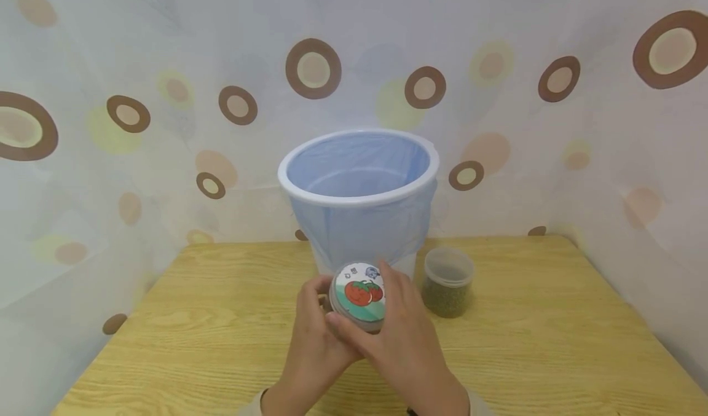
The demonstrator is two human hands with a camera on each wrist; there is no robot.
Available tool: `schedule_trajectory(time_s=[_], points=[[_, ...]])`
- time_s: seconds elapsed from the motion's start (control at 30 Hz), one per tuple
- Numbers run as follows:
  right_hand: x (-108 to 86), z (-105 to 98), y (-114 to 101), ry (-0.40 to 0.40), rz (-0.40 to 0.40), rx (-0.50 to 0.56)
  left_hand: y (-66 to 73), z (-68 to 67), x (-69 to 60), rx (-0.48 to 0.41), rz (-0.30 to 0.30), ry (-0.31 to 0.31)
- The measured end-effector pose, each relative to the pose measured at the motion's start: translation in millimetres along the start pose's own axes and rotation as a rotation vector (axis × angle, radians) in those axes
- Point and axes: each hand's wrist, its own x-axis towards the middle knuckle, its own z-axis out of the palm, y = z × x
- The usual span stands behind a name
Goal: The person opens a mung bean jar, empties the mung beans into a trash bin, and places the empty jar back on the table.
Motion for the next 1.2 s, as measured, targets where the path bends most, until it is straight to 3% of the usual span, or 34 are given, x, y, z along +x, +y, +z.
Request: schedule_trajectory(time_s=[0.1,0.33,0.63,0.77,1.2], points=[[1.7,-1.8,0.3,-0.016,0.005,0.014,-0.8,-3.6,1.3,-0.061,-0.041,-0.06],[4.2,-6.4,2.0,-0.055,0.004,0.066,-4.1,-16.8,8.0,-0.297,-0.189,-0.26],[7.2,-10.7,5.6,-0.093,-0.06,0.144,-11.7,-30.2,17.1,-0.48,-0.307,-0.412],[7.2,-12.7,6.1,-0.102,-0.094,0.153,-12.3,-34.5,19.3,-0.534,-0.321,-0.447],[6.6,-20.7,10.2,-0.169,-0.165,0.271,-12.7,-45.1,26.9,-0.615,-0.269,-0.551]])
